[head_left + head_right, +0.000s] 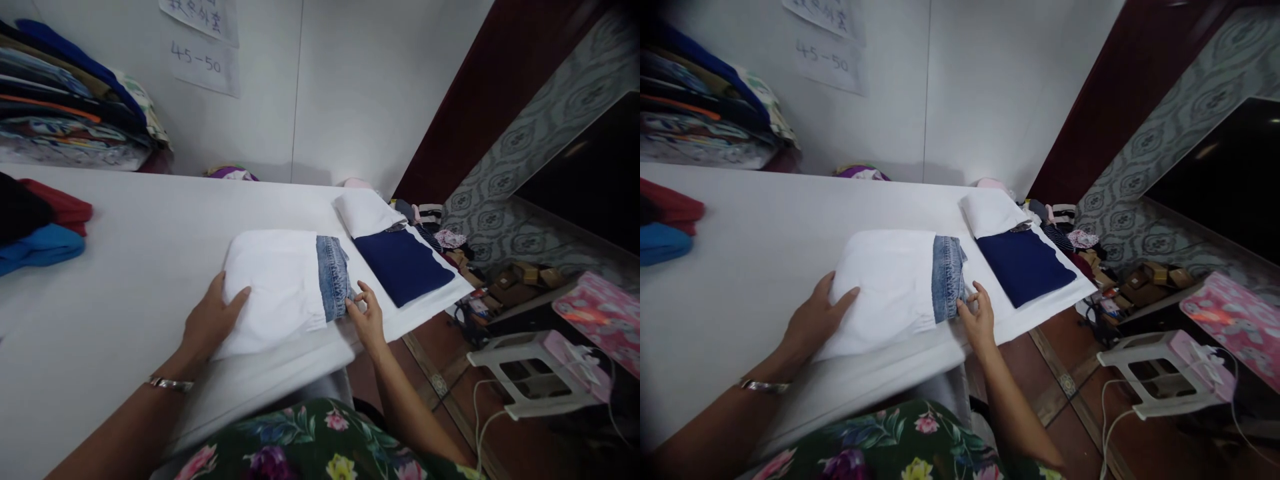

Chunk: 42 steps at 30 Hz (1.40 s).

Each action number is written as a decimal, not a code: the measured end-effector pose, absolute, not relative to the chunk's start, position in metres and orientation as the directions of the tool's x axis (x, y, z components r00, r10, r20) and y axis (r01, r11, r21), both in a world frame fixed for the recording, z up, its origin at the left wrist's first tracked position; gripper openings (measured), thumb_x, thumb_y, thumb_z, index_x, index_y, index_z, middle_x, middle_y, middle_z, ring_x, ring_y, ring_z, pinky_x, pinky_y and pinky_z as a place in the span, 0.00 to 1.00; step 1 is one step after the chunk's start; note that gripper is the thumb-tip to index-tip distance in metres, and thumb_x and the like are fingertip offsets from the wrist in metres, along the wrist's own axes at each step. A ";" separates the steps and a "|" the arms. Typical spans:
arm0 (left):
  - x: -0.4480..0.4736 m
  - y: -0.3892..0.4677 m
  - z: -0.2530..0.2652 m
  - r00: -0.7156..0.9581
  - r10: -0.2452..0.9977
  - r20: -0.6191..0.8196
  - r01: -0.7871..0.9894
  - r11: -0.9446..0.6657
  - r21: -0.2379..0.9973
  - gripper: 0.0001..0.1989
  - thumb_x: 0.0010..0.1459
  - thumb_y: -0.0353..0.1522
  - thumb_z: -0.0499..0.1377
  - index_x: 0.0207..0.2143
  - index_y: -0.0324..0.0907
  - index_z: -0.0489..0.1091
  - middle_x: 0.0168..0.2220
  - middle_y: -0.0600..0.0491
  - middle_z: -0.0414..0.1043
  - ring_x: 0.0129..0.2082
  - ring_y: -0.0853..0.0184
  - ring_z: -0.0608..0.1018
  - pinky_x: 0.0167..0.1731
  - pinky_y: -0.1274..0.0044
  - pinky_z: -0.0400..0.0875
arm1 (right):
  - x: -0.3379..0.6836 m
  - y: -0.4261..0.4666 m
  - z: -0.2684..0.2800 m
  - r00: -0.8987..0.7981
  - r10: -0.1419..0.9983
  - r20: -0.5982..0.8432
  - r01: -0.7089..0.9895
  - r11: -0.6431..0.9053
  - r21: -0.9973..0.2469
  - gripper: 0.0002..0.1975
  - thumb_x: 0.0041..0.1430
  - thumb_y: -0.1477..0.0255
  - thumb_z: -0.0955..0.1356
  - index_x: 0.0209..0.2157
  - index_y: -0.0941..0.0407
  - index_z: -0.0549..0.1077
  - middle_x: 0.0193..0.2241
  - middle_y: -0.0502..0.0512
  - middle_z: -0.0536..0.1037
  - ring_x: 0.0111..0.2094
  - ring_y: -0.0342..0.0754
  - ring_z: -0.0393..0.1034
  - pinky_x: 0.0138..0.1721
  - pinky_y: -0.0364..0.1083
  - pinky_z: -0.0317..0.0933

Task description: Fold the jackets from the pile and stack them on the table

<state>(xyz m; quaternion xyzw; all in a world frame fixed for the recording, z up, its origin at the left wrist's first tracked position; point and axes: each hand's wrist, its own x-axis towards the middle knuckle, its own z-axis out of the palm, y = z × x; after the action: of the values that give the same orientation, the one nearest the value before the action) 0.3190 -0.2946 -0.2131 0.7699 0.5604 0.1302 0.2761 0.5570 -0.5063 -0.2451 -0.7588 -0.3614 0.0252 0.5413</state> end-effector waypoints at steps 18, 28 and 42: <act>0.318 -0.293 -0.215 0.353 0.929 -0.115 0.789 -0.229 0.570 0.41 0.56 0.56 0.46 0.66 0.44 0.49 0.40 0.44 0.75 0.39 0.49 0.78 0.42 0.62 0.70 | 0.551 -0.504 -0.246 0.502 0.677 0.538 0.827 -0.193 -0.528 0.08 0.63 0.70 0.63 0.38 0.54 0.74 0.56 0.61 0.71 0.62 0.55 0.57 0.60 0.59 0.53; 0.319 -0.295 -0.212 0.355 0.927 -0.122 0.771 -0.217 0.598 0.42 0.55 0.56 0.48 0.66 0.43 0.49 0.48 0.41 0.73 0.43 0.48 0.77 0.46 0.61 0.69 | 0.567 -0.509 -0.246 0.824 0.546 0.148 0.227 -0.079 -0.971 0.16 0.61 0.57 0.60 0.32 0.54 0.70 0.31 0.52 0.77 0.34 0.48 0.70 0.36 0.46 0.63; 0.318 -0.292 -0.212 0.337 0.926 -0.172 0.776 -0.170 0.608 0.43 0.55 0.57 0.48 0.66 0.45 0.48 0.44 0.42 0.75 0.44 0.47 0.77 0.45 0.60 0.69 | 0.565 -0.493 -0.225 0.759 0.624 0.185 0.463 -0.320 -0.826 0.17 0.60 0.54 0.61 0.31 0.53 0.69 0.23 0.47 0.70 0.26 0.46 0.62 0.28 0.44 0.54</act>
<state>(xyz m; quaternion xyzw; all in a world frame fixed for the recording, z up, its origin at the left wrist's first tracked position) 0.3184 -0.2919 -0.2120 0.7553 0.5632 0.1198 0.3129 0.5650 -0.4931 -0.2250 -0.8079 -0.3365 0.0842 0.4764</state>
